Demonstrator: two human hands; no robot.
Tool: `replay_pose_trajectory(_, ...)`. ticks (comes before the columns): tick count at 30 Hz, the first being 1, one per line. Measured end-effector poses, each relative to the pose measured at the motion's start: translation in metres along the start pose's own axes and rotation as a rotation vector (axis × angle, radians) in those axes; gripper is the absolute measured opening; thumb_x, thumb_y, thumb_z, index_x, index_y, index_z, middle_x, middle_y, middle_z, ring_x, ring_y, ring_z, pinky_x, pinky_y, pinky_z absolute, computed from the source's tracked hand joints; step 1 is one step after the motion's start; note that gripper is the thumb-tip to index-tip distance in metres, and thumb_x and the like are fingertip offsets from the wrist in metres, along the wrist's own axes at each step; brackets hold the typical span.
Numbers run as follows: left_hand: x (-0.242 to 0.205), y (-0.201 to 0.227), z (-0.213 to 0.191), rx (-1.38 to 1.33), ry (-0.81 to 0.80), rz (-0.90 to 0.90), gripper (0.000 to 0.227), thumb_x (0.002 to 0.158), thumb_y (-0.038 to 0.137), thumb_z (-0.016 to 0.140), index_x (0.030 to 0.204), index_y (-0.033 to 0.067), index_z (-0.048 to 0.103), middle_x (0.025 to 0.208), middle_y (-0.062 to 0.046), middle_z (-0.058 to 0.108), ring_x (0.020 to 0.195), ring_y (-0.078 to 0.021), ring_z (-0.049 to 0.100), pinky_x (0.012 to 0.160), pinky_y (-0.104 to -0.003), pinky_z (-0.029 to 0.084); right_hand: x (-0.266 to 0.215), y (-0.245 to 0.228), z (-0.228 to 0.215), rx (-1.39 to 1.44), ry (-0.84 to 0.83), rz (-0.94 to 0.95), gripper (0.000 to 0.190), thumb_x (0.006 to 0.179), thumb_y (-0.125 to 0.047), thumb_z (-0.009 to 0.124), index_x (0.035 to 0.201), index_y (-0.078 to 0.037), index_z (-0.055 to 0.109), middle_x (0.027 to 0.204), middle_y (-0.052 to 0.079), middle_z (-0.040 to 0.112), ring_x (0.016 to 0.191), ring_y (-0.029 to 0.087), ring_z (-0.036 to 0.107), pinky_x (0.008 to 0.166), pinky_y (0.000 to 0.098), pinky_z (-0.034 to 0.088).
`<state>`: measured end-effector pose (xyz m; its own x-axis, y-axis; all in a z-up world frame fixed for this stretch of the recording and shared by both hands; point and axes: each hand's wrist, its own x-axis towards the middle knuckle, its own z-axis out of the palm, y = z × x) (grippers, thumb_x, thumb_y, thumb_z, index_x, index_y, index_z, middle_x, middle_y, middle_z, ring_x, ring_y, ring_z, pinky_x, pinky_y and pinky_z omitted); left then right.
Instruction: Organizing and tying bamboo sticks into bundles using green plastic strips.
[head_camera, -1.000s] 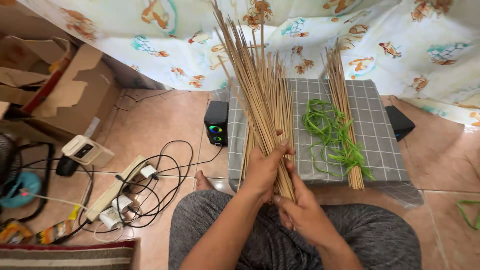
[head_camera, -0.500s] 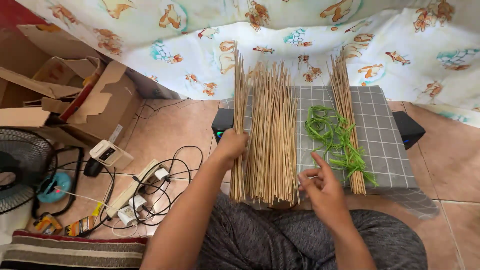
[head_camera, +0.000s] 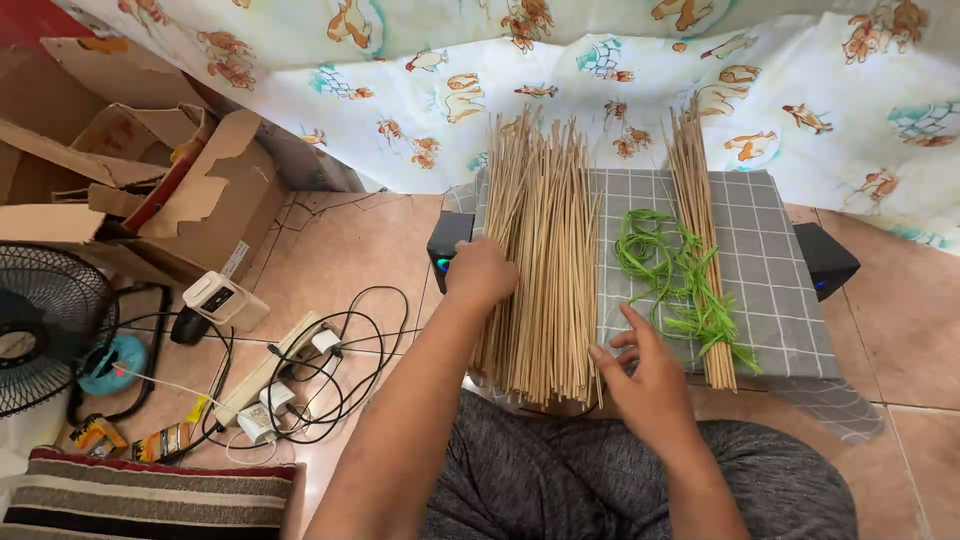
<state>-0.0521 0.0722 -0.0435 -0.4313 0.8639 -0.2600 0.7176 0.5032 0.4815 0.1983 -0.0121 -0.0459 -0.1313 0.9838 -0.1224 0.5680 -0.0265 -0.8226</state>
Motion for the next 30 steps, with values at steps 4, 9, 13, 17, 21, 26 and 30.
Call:
replay_pose_trajectory(4, 0.002, -0.004, 0.008, 0.033, 0.088, 0.127, 0.041, 0.087, 0.026, 0.060, 0.113, -0.0053, 0.064, 0.111, -0.026, 0.061, 0.086, -0.0413, 0.068, 0.078, -0.048, 0.058, 0.003, -0.004, -0.002, 0.010, -0.019, 0.019, 0.072, 0.088, -0.024, 0.070, 0.154, -0.013, 0.046, 0.108, 0.006, 0.066, 0.081, 0.017, 0.064, 0.064, 0.0308, 0.051)
replay_pose_trajectory(9, -0.009, -0.002, -0.006, 0.125, 0.101, 0.086, 0.033, 0.088, 0.025, 0.057, 0.104, 0.0003, 0.072, 0.107, -0.022, 0.068, 0.089, -0.0418, 0.070, 0.076, -0.052, 0.058, 0.006, 0.001, 0.002, -0.013, 0.002, -0.011, 0.069, 0.087, -0.026, 0.071, 0.151, -0.011, 0.051, 0.109, 0.008, 0.067, 0.085, 0.018, 0.066, 0.070, 0.0333, 0.055)
replay_pose_trajectory(13, 0.001, -0.022, 0.003, 0.007, 0.121, 0.067, 0.031, 0.090, 0.025, 0.056, 0.101, 0.0017, 0.074, 0.113, -0.024, 0.062, 0.088, -0.0443, 0.068, 0.080, -0.052, 0.056, 0.006, 0.005, 0.003, -0.114, 0.031, -0.038, 0.065, 0.087, -0.031, 0.070, 0.148, -0.014, 0.055, 0.109, 0.004, 0.065, 0.087, 0.017, 0.062, 0.069, 0.0315, 0.052)
replay_pose_trajectory(17, 0.004, -0.033, 0.011, 0.024, 0.217, 0.148, 0.027, 0.090, 0.020, 0.056, 0.091, -0.0007, 0.073, 0.100, -0.023, 0.068, 0.084, -0.0438, 0.066, 0.075, -0.052, 0.056, 0.010, 0.005, 0.009, -0.332, 0.019, 0.003, 0.065, 0.092, -0.039, 0.062, 0.152, -0.017, 0.049, 0.122, 0.006, 0.064, 0.104, 0.024, 0.067, 0.083, 0.0402, 0.056)
replay_pose_trajectory(21, 0.002, -0.029, 0.013, 0.038, 0.236, 0.152, 0.025, 0.092, 0.019, 0.052, 0.097, 0.0037, 0.071, 0.097, -0.018, 0.065, 0.081, -0.0424, 0.065, 0.070, -0.054, 0.054, 0.024, 0.029, 0.030, -0.654, 0.091, -0.226, 0.069, 0.100, -0.056, 0.039, 0.154, -0.011, 0.042, 0.150, 0.016, 0.044, 0.138, 0.035, 0.038, 0.111, 0.0543, 0.032)
replay_pose_trajectory(26, 0.001, -0.021, 0.019, -0.010, 0.229, 0.202, 0.024, 0.092, 0.018, 0.052, 0.096, 0.0033, 0.070, 0.098, -0.017, 0.063, 0.078, -0.0435, 0.064, 0.068, -0.056, 0.053, 0.028, 0.030, 0.043, -0.693, 0.012, -0.312, 0.072, 0.106, -0.057, 0.020, 0.159, -0.009, 0.027, 0.167, 0.014, 0.024, 0.156, 0.035, 0.009, 0.121, 0.0615, -0.003)
replay_pose_trajectory(30, 0.002, -0.012, 0.029, 0.030, 0.235, 0.226, 0.021, 0.091, 0.019, 0.053, 0.091, 0.0056, 0.070, 0.096, -0.015, 0.065, 0.077, -0.0445, 0.066, 0.067, -0.056, 0.053, 0.027, 0.025, 0.047, -0.638, 0.032, -0.354, 0.068, 0.105, -0.049, 0.033, 0.153, -0.001, 0.037, 0.163, 0.016, 0.035, 0.156, 0.039, 0.014, 0.120, 0.0659, -0.003)
